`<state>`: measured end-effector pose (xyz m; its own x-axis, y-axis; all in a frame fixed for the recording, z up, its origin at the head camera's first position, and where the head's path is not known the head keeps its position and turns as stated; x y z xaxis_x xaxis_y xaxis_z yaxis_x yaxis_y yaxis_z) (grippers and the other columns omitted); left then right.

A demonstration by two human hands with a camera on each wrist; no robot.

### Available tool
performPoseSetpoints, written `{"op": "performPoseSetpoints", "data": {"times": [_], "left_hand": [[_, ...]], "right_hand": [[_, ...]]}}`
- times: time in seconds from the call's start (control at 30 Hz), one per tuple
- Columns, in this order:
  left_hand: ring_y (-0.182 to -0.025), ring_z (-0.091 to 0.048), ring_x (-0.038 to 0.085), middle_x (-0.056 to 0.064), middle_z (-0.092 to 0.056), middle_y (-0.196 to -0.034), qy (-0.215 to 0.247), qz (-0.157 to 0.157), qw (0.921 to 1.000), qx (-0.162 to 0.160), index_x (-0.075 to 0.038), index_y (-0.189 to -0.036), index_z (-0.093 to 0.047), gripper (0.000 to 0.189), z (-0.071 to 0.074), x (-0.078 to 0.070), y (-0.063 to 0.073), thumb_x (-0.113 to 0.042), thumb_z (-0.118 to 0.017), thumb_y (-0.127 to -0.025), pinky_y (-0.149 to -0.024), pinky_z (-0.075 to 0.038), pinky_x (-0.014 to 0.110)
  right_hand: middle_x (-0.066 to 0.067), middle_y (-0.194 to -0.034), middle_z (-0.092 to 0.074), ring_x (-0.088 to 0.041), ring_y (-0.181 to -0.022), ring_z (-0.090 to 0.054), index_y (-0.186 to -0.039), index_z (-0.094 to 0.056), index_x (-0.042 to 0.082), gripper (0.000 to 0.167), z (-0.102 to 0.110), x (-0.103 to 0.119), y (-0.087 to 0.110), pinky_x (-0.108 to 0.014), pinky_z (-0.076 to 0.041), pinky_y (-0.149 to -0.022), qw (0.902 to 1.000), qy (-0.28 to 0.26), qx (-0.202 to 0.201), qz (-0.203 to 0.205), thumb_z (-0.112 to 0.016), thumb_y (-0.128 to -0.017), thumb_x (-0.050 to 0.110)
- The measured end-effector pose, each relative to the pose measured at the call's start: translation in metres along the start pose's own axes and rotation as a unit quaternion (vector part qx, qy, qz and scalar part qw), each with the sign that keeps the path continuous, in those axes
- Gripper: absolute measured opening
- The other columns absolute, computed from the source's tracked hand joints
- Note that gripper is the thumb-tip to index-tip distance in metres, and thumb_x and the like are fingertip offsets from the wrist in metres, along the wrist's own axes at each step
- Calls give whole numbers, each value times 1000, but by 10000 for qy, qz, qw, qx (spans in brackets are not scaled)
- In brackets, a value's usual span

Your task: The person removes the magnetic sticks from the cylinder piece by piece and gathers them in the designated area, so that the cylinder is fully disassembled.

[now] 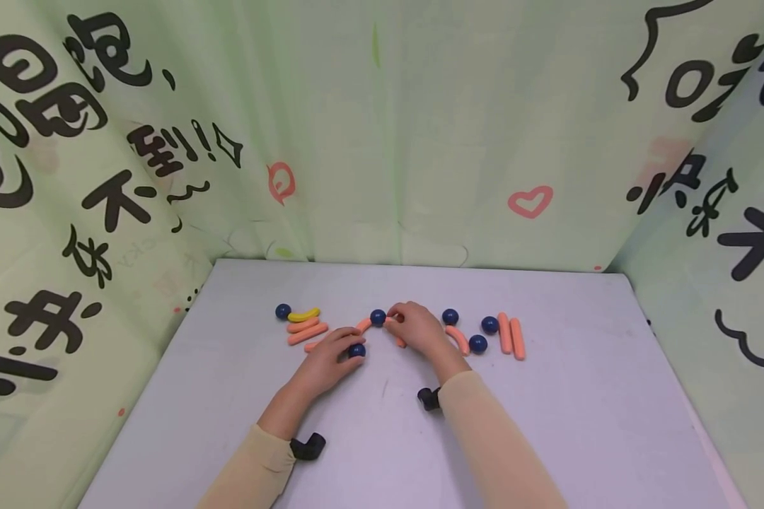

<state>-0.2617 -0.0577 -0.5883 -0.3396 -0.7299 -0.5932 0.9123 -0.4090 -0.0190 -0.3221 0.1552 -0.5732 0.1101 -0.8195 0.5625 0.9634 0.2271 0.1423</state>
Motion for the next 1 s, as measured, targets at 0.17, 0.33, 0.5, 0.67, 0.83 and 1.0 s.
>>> {"op": "performPoseSetpoints", "data": {"times": [0.17,0.33,0.5,0.67,0.83,1.0], "left_hand": [[-136,-48,19,-2,-50,-147,16,-29,10000,11,-22,-133,-62,42,0,0,0,-39,-65,-95,-111,-43,39],[-136,-48,19,-2,-49,-147,60,-30,10000,11,-22,-134,-62,42,0,1,1,-39,-65,-95,-111,-43,40],[-137,-47,19,-2,-49,-147,69,-24,10000,12,-21,-134,-62,42,0,1,1,-39,-64,-96,-112,-42,39],[-137,-48,19,-3,-49,-147,122,11,9999,8,-21,-134,-62,42,0,1,1,-39,-65,-95,-112,-43,39],[-137,-47,18,-3,-49,-147,131,42,9999,18,-22,-134,-62,42,1,0,1,-39,-65,-95,-112,-42,39],[-137,-47,18,-3,-50,-147,124,53,9999,8,-22,-134,-62,42,0,0,1,-38,-65,-95,-112,-42,39]], "right_hand": [[-1,-95,-61,-18,-83,-55,-116,-69,22,29,-3,1,-2,-32,-44,-72,9998,199,-55,-13,-67,-93,39],[0,-94,-60,-18,-81,-54,-116,-69,23,27,-4,0,-3,-31,-43,-70,9994,320,-121,5,-66,-94,38],[-1,-93,-60,-18,-81,-54,-117,-69,23,28,-4,0,-2,-30,-42,-68,9993,352,-151,17,-66,-94,37],[-1,-93,-60,-18,-80,-54,-118,-68,23,27,-3,-1,-3,-30,-42,-68,9993,329,-141,52,-64,-94,36],[-2,-91,-60,-17,-75,-55,-116,-68,21,24,-2,-4,-1,-29,-43,-64,9997,172,-138,111,-62,-95,32],[-3,-89,-59,-17,-73,-54,-112,-68,20,21,2,-9,2,-28,-42,-64,9997,103,-212,106,-62,-95,31]]}}
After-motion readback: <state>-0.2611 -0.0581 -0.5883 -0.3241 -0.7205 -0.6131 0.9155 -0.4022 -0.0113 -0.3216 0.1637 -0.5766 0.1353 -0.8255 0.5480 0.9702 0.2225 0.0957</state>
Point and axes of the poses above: each hand's wrist, its own y-axis away from the middle knuckle, its own z-axis out of the back of the hand, x = y × z, the point moved 3 cm from there along -y, towards the middle knuckle
